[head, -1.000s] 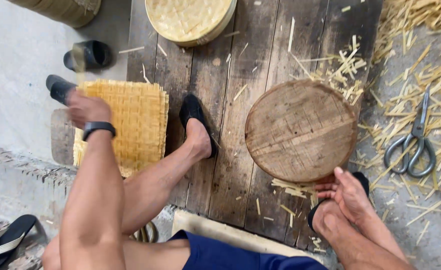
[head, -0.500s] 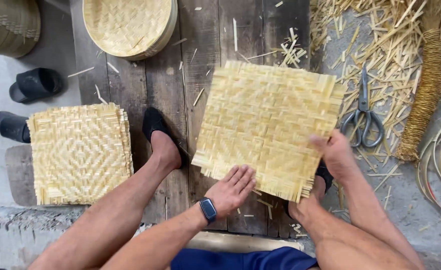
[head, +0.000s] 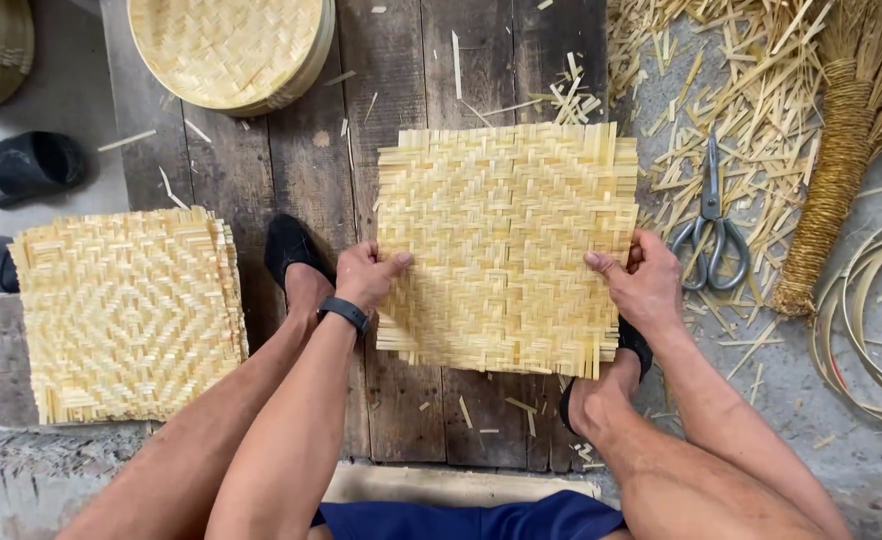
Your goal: The recorder is assembling round bamboo trays by placing a woven mat over a wooden mold, securing it with a bamboo ring, and trimming the excess bamboo with scissors.
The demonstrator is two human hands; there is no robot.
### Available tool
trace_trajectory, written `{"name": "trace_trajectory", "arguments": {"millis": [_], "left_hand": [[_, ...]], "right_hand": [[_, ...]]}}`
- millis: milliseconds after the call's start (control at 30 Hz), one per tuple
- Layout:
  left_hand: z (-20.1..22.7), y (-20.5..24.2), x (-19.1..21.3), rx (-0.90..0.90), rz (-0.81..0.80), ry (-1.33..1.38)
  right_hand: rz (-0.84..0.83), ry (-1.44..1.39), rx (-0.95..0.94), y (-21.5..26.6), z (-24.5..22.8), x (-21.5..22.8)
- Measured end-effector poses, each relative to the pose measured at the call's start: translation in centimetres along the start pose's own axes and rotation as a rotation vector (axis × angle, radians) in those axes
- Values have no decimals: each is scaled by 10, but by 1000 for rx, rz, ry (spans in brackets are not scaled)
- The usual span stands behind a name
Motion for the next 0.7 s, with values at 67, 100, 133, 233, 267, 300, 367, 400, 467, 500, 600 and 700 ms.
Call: {"name": "trace_trajectory", "arguments": {"millis": [67,100,133,233,267,300,367,400,467,500,600,700], "left_hand": [[4,14,3,-5,24,-72],[18,14,5,-55,46,-82],[33,15,7,-104,69,-92],[102,8,9,-405,197,-374],[132,17,2,-391,197,-363],[169,31,-7,-471,205,-505],[202,40,-22,-554,222,-639],[208,40,-26,-629,319,-682],[209,51,-21,-710,426,-732],[188,55,-7,-531,457,-639],[93,47,9,-171,370,-504],[30,36,7,17,231,-407]], "right_hand": [[6,23,-26,11,7,2],[2,69,-45,12,11,4],[-3,115,-64,12,13,6],[-182,96,-312,37,47,-6],[-191,110,-315,49,49,-3],[-372,194,-363,71,57,-16],[-551,284,-397,91,57,-20],[-645,416,-326,89,47,-17],[-732,542,-241,81,18,-16],[-665,535,-206,77,-3,-7],[-456,547,172,61,-66,-5],[-341,626,662,59,-106,-38]]}}
Point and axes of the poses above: each hand's wrist, its own y-axis away from the middle knuckle, its own x-axis out of the back of the hand, z = x × y, the point moved 10 cm from there along -y, towards the middle knuckle, and after that the axes turned 1 degree about -z, right-handed, at the moved point
